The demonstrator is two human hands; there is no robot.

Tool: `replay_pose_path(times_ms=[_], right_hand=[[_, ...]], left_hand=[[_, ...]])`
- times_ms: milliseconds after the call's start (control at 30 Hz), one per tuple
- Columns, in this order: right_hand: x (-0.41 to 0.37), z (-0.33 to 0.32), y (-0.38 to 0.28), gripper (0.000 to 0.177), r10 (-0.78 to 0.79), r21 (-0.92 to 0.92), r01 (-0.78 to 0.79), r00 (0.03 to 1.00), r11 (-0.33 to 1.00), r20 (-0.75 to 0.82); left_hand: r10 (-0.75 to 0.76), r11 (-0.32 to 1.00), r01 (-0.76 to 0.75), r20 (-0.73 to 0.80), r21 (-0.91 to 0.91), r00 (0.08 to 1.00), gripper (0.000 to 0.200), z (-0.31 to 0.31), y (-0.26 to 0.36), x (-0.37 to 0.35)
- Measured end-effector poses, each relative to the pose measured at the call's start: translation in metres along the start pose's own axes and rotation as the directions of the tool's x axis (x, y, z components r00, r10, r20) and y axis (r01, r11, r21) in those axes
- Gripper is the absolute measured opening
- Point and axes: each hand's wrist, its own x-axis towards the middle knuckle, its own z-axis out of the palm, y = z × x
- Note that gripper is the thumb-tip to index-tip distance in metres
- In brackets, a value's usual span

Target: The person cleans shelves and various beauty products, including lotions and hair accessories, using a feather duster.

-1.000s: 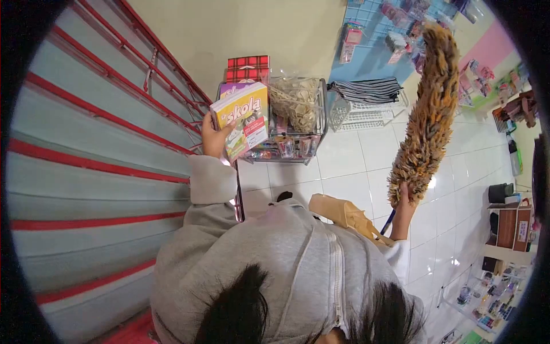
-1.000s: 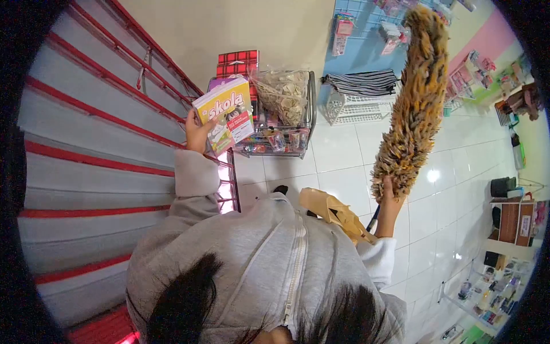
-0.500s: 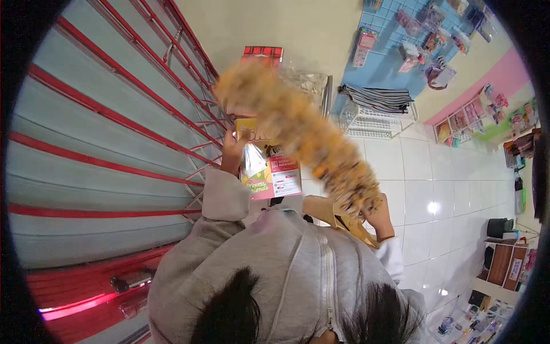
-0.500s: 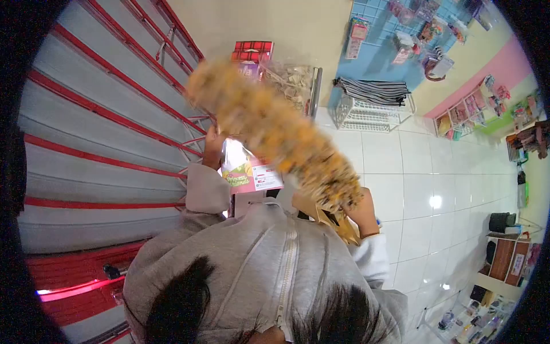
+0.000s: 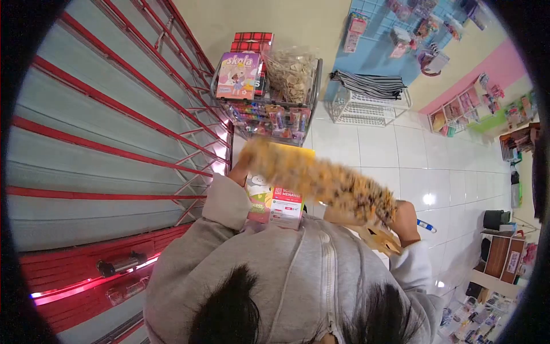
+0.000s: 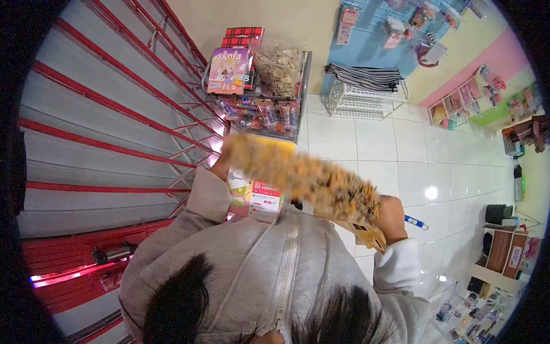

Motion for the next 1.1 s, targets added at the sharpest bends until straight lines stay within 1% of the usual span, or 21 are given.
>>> replay_pose_path(times_ms=[33, 133, 167, 267, 300, 400, 433, 533, 567, 600, 667, 700, 800, 833, 933, 967, 1067, 1100], right_hand=[[-0.006, -0.014, -0.007, 0.030, -0.017, -0.018, 0.020, 0.989, 1.000, 0.146], [-0.023, -0.008, 0.004, 0.029, -0.071, -0.074, 0.076, 0.996, 0.994, 0.059], [-0.027, -0.009, 0.009, 0.026, -0.015, -0.106, 0.020, 0.999, 0.994, 0.050], [-0.034, -0.011, 0.016, 0.025, 0.096, -0.132, -0.101, 0.995, 0.986, -0.041], [-0.031, -0.018, 0.005, 0.024, 0.072, -0.094, -0.073, 0.997, 0.993, -0.014], [-0.037, -0.023, 0.003, 0.023, -0.067, -0.069, 0.076, 0.990, 0.995, 0.128], [-0.039, -0.015, 0.010, 0.023, 0.011, -0.117, 0.002, 0.994, 0.993, 0.109], [-0.034, 0.003, 0.009, 0.024, 0.131, -0.095, -0.140, 0.986, 0.986, -0.102], [-0.034, 0.002, 0.007, 0.024, 0.112, -0.055, -0.119, 0.988, 0.991, -0.110], [-0.032, -0.002, 0.004, 0.025, 0.021, -0.057, -0.022, 0.999, 0.998, -0.026], [-0.030, -0.008, -0.002, 0.026, -0.156, -0.037, 0.162, 0.979, 0.986, 0.133], [-0.031, -0.005, -0.001, 0.029, -0.136, -0.026, 0.141, 0.980, 0.990, 0.145], [-0.026, 0.009, 0.007, 0.031, 0.072, -0.082, -0.070, 0.997, 0.994, 0.028], [-0.025, 0.007, 0.003, 0.032, 0.044, -0.072, -0.049, 0.996, 0.996, -0.074], [-0.013, -0.002, -0.006, 0.032, 0.019, -0.016, -0.017, 0.994, 1.000, 0.103], [-0.010, -0.003, -0.010, 0.030, -0.075, -0.015, 0.077, 0.989, 0.997, 0.131], [-0.005, 0.015, -0.006, 0.028, -0.050, -0.069, 0.055, 0.996, 0.996, 0.077], [0.001, 0.015, -0.013, 0.027, 0.064, -0.034, -0.062, 0.996, 0.998, 0.067]], left_hand=[[-0.011, 1.000, 0.011, -0.003, -0.005, 1.000, 0.033, -0.001, -0.001, -0.002], [-0.041, 0.999, 0.041, -0.009, -0.008, 0.999, 0.034, -0.006, -0.004, -0.006], [-0.052, 0.999, 0.052, -0.008, -0.010, 0.999, 0.034, -0.007, -0.005, -0.009], [-0.073, 0.997, 0.073, -0.011, -0.015, 0.997, 0.034, -0.008, -0.008, -0.013], [-0.080, 0.997, 0.080, -0.008, -0.017, 0.997, 0.034, -0.009, -0.008, -0.013], [-0.087, 0.996, 0.087, -0.003, -0.016, 0.996, 0.034, -0.008, -0.007, -0.017], [-0.090, 0.996, 0.090, -0.006, -0.016, 0.996, 0.034, -0.009, -0.006, -0.019], [-0.101, 0.994, 0.101, -0.018, -0.031, 0.995, 0.034, -0.013, -0.007, -0.022], [-0.100, 0.994, 0.099, -0.022, -0.039, 0.995, 0.034, -0.014, -0.006, -0.025], [-0.094, 0.995, 0.093, -0.029, -0.039, 0.995, 0.034, -0.017, -0.006, -0.029], [-0.095, 0.995, 0.094, -0.035, -0.042, 0.995, 0.034, -0.019, -0.003, -0.032], [-0.096, 0.995, 0.094, -0.038, -0.042, 0.995, 0.034, -0.019, -0.002, -0.033], [-0.098, 0.994, 0.095, -0.041, -0.059, 0.994, 0.034, -0.022, -0.001, -0.035], [-0.098, 0.994, 0.095, -0.039, -0.062, 0.994, 0.034, -0.023, 0.000, -0.035], [-0.101, 0.993, 0.098, -0.039, -0.072, 0.994, 0.034, -0.024, 0.006, -0.039], [-0.104, 0.992, 0.100, -0.042, -0.072, 0.994, 0.034, -0.025, 0.008, -0.040], [-0.113, 0.991, 0.109, -0.044, -0.082, 0.993, 0.034, -0.027, 0.013, -0.040], [-0.118, 0.990, 0.113, -0.045, -0.087, 0.992, 0.034, -0.029, 0.015, -0.039]])
